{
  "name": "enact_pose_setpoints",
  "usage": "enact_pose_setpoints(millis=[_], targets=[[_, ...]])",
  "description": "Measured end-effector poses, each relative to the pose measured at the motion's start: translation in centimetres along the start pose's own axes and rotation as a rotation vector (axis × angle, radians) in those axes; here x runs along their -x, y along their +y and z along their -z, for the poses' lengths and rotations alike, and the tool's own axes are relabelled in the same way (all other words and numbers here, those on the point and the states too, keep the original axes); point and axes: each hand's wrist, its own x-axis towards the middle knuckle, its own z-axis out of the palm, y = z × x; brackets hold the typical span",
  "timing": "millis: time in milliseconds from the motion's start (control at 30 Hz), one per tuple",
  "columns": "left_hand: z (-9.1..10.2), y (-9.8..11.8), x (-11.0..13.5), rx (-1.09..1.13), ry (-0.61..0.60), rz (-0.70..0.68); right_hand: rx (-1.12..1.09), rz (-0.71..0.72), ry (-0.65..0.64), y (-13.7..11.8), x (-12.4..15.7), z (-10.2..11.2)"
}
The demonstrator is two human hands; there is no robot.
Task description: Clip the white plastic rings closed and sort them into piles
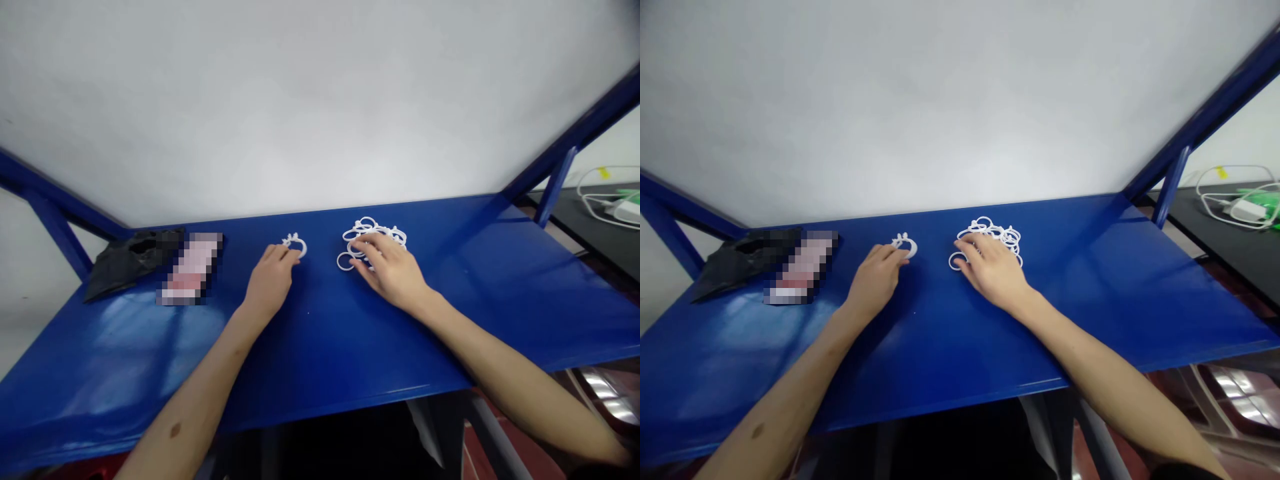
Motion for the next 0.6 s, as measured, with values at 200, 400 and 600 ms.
enact_pose_setpoints(millis=[200,400,600], targets=[[0.1,-3.2,0.3,-0.235,-0.021,0.157,0.089,0.022,-0.135,3.1,0.2,0.0],[1.2,0.2,-0.2,-0.180,0.076,0.145,0.075,0.048,-0.144,2.9,0.2,-0.8],[-0.4,3.7,0.1,0.156,-0.179,-0.269,-0.033,0.087,-0.169,2.0,0.0,-0.6]])
